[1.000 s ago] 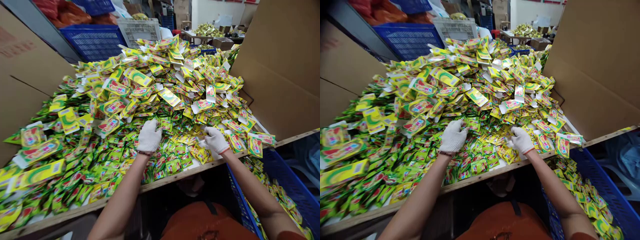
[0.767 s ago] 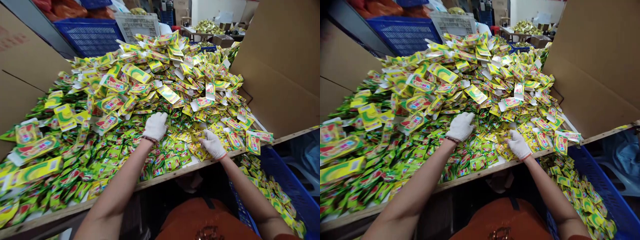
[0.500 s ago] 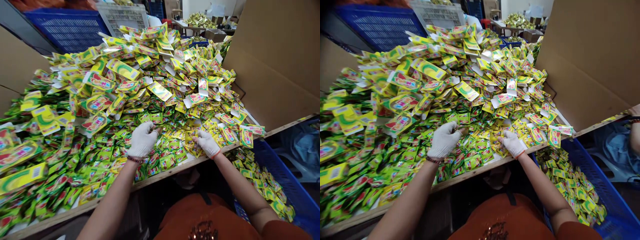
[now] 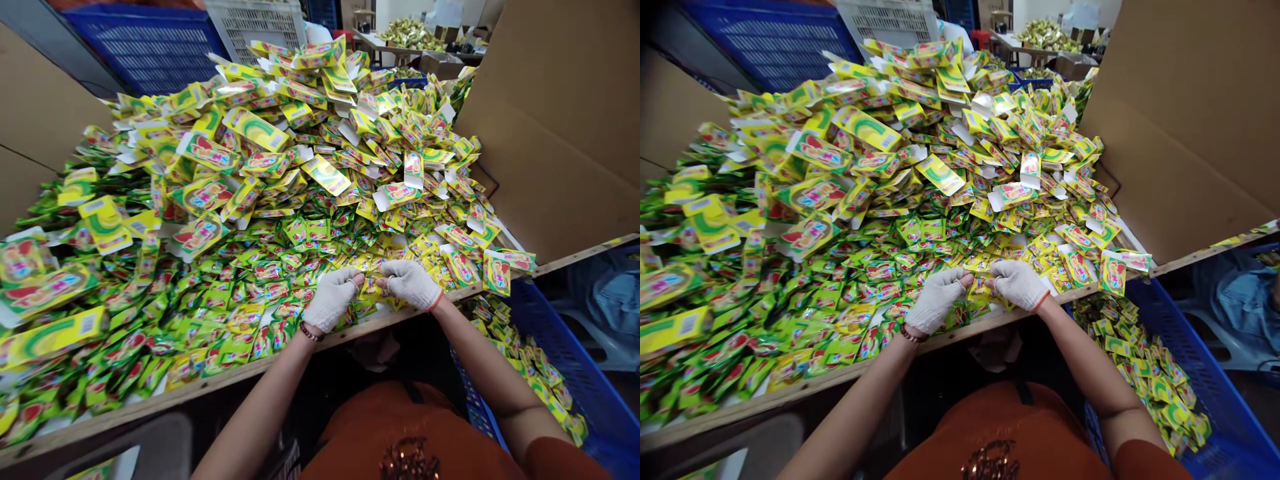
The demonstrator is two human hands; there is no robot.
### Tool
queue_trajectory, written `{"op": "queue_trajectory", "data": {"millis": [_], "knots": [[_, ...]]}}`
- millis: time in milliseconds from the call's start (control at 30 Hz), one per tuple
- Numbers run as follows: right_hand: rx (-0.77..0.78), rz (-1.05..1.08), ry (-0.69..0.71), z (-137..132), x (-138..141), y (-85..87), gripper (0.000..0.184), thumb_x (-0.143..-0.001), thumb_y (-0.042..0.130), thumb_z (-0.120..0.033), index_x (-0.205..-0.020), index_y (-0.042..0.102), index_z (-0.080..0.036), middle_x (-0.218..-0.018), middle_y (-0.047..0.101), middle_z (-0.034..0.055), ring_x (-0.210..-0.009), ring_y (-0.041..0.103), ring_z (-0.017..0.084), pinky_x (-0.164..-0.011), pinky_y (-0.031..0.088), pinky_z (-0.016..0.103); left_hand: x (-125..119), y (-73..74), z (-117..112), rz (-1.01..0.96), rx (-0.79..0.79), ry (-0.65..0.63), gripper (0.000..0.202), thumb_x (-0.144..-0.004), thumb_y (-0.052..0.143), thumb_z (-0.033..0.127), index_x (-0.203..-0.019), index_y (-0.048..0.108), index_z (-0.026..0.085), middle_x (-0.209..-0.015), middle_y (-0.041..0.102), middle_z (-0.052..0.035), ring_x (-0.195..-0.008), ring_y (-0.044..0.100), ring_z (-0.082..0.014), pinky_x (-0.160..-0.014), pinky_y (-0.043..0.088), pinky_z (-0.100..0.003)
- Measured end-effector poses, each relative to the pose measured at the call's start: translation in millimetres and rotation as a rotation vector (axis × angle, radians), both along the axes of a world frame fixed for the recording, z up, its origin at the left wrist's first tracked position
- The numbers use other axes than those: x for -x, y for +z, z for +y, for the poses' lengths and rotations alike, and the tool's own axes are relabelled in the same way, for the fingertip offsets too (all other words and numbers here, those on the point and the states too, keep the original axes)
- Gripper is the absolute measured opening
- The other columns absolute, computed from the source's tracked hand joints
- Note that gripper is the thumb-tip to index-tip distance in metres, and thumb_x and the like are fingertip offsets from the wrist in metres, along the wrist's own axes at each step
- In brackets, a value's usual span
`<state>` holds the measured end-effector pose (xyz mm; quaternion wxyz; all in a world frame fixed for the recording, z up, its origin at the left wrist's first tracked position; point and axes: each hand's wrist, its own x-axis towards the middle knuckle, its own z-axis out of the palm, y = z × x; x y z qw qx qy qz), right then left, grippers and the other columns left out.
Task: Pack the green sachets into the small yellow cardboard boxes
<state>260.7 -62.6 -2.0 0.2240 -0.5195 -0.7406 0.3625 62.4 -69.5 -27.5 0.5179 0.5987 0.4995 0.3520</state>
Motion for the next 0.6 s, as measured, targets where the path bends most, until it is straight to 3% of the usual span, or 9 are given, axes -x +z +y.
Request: {"op": "queue_trajectory", "data": {"millis": [133,200,267,300,400,500,600], "knots": [[0.007,-0.028,0.016,5,1,-3.2,0.028,-0.082,0.06,-0.027,-0.058,0.052,-0.018,-0.057,0.046,-0.0044,-0.06,0.043,0.011,-0.057,0.029,0.023,-2,5.2,-1,-0.003,-0.033,0.002,0.031,-0.078,0.063,0.045,-0.068,0.055,0.017,-0.062,0.048,0.0032,-0.059,0.041,-0.0103,-0.056,0.033,-0.024],[-0.043,-0.016,-0.047,2,3,-5.9,0.021,-0.08,0.062,-0.025,-0.062,0.055,-0.018,-0.061,0.051,-0.0034,-0.064,0.047,0.012,-0.061,0.035,0.023,-5,7.3,0,-0.025,-0.035,0.002,0.026,-0.074,0.066,0.042,-0.076,0.062,0.016,-0.069,0.057,0.0008,-0.065,0.049,-0.0128,-0.061,0.039,-0.025],[-0.125,0.075,-0.187,-2,5,-9.5,0.007,-0.079,0.064,-0.025,-0.08,0.062,-0.018,-0.078,0.061,0.0001,-0.077,0.055,0.016,-0.071,0.043,0.026,-10,9.0,3,-0.044,-0.037,0.011,0.025,-0.074,0.066,0.04,-0.082,0.066,0.016,-0.074,0.063,-0.0017,-0.069,0.054,-0.0153,-0.065,0.043,-0.027],[-0.135,0.152,-0.248,-5,7,-11.7,0.018,-0.078,0.066,-0.027,-0.094,0.063,-0.018,-0.089,0.064,0.0026,-0.084,0.057,0.017,-0.076,0.046,0.028,-13,10.0,5,-0.047,-0.049,0.017,0.024,-0.075,0.065,0.038,-0.083,0.067,0.016,-0.075,0.065,-0.0023,-0.07,0.055,-0.0159,-0.065,0.043,-0.027],[0.07,0.401,-0.285,-12,7,-19.4,0.047,-0.077,0.068,-0.038,-0.119,0.056,-0.019,-0.107,0.066,0.0075,-0.087,0.063,0.019,-0.075,0.054,0.032,-22,15.5,13,0.024,-0.148,-0.031,0.018,-0.078,0.062,0.034,-0.078,0.066,0.017,-0.072,0.065,-0.0014,-0.068,0.056,-0.0152,-0.063,0.044,-0.027],[0.344,0.594,-0.316,-18,1,-27.7,0.048,-0.074,0.071,-0.043,-0.115,0.058,-0.021,-0.105,0.067,0.0065,-0.081,0.066,0.02,-0.068,0.059,0.034,-22,27.6,32,0.19,-0.354,-0.107,0.018,-0.084,0.057,0.033,-0.08,0.066,0.018,-0.071,0.065,-0.0007,-0.067,0.057,-0.0148,-0.065,0.046,-0.027],[0.391,0.653,-0.403,-22,-9,-33.9,0.046,-0.069,0.074,-0.041,-0.108,0.058,-0.023,-0.096,0.067,0.0034,-0.075,0.067,0.019,-0.063,0.061,0.035,-8,44.0,72,0.467,-0.676,0.033,0.02,-0.088,0.05,0.026,-0.095,0.067,0.018,-0.091,0.068,-0.007,-0.089,0.062,-0.0201,-0.082,0.048,-0.032]]}}
